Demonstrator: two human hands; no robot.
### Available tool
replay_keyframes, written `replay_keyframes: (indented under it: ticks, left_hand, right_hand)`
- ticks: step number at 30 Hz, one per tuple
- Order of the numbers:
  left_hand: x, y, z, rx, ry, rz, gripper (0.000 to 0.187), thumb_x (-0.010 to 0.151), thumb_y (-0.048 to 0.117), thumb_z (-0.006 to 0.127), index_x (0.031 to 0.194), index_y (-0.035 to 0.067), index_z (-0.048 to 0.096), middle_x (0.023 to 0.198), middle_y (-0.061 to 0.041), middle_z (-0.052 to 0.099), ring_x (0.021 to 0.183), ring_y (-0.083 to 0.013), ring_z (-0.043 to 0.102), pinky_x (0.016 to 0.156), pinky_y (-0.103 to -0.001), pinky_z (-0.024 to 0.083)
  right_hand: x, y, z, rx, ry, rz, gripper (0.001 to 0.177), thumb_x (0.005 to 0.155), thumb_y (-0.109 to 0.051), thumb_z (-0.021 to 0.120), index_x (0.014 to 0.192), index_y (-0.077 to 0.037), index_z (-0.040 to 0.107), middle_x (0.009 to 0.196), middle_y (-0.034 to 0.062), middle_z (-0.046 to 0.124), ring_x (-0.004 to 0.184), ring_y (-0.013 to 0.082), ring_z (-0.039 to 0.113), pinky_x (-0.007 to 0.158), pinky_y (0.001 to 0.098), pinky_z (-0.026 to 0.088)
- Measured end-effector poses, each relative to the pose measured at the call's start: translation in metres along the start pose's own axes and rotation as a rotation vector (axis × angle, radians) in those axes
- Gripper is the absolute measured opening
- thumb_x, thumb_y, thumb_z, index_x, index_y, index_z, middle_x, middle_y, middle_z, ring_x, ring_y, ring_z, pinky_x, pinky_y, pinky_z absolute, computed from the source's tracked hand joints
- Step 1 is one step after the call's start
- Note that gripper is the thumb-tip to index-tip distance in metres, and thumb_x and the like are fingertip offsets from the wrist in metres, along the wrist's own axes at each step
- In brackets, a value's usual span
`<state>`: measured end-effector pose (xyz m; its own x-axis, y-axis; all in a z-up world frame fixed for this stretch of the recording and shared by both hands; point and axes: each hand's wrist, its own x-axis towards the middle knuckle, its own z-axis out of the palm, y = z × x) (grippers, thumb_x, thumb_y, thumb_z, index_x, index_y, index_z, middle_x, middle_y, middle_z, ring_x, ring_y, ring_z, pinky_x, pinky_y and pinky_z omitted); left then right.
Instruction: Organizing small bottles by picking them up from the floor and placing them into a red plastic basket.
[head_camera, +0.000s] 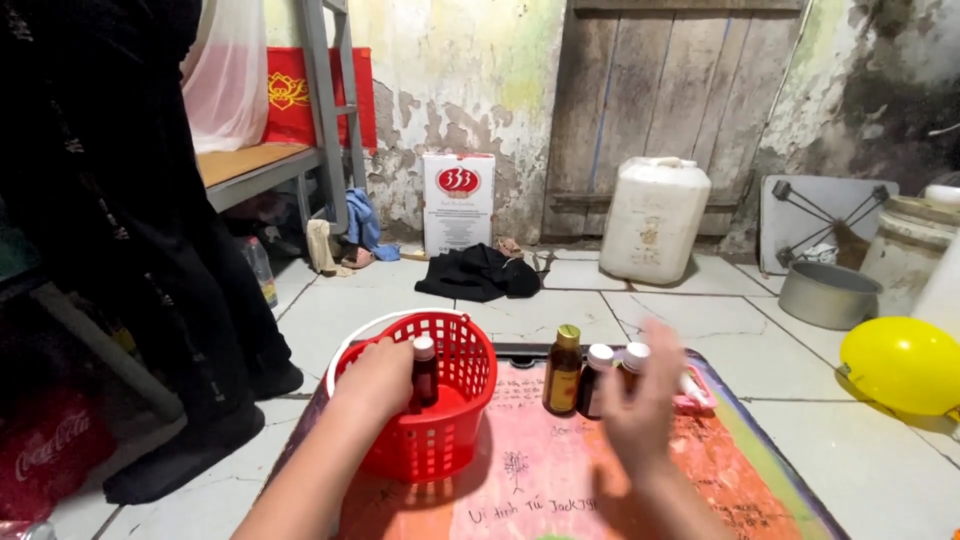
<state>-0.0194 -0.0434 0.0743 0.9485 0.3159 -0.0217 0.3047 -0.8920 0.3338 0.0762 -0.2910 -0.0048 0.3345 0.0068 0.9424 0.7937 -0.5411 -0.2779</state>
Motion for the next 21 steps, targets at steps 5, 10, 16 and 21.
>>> replay_keyframes:
  ticks: [5, 10, 16, 21]
  left_hand:
    - [0.007, -0.008, 0.016, -0.308, 0.056, 0.007, 0.025, 0.087, 0.009, 0.047, 0.089, -0.004, 0.068, 0.085, -0.017, 0.067, 0.084, -0.0307, 0.065, 0.077, -0.039, 0.051]
    - [0.018, -0.020, 0.023, -0.041, 0.143, 0.158, 0.021, 0.080, -0.004, 0.051, 0.091, -0.004, 0.068, 0.091, -0.021, 0.067, 0.092, -0.0377, 0.067, 0.076, -0.050, 0.055]
    - [0.013, -0.020, 0.018, -0.098, 0.081, 0.157, 0.025, 0.083, -0.003, 0.046, 0.097, -0.008, 0.066, 0.098, -0.024, 0.066, 0.098, -0.0409, 0.064, 0.082, -0.052, 0.053]
    - [0.039, -0.031, 0.026, -0.077, 0.071, 0.128, 0.024, 0.084, 0.000, 0.047, 0.097, -0.006, 0.067, 0.098, -0.023, 0.066, 0.100, -0.0412, 0.064, 0.085, -0.053, 0.052]
  right_hand:
    - [0.040, -0.063, 0.089, 0.227, -0.457, -0.070, 0.035, 0.079, -0.009, 0.060, 0.114, -0.007, 0.062, 0.105, 0.0120, 0.063, 0.106, 0.0313, 0.057, 0.096, 0.0414, 0.042]
    - [0.039, -0.054, 0.208, -0.247, -1.212, -0.061, 0.043, 0.074, -0.024, 0.069, 0.117, -0.026, 0.060, 0.100, 0.0057, 0.067, 0.099, 0.0279, 0.065, 0.085, 0.0459, 0.052]
    - [0.049, -0.057, 0.191, -0.204, -1.189, 0.005, 0.042, 0.073, -0.027, 0.068, 0.113, -0.016, 0.059, 0.095, 0.0117, 0.067, 0.093, 0.0323, 0.067, 0.081, 0.0448, 0.052]
    - [0.064, -0.062, 0.080, 0.243, -0.616, 0.382, 0.041, 0.067, -0.023, 0.073, 0.106, -0.018, 0.063, 0.086, 0.0142, 0.067, 0.077, 0.0293, 0.064, 0.068, 0.0396, 0.049]
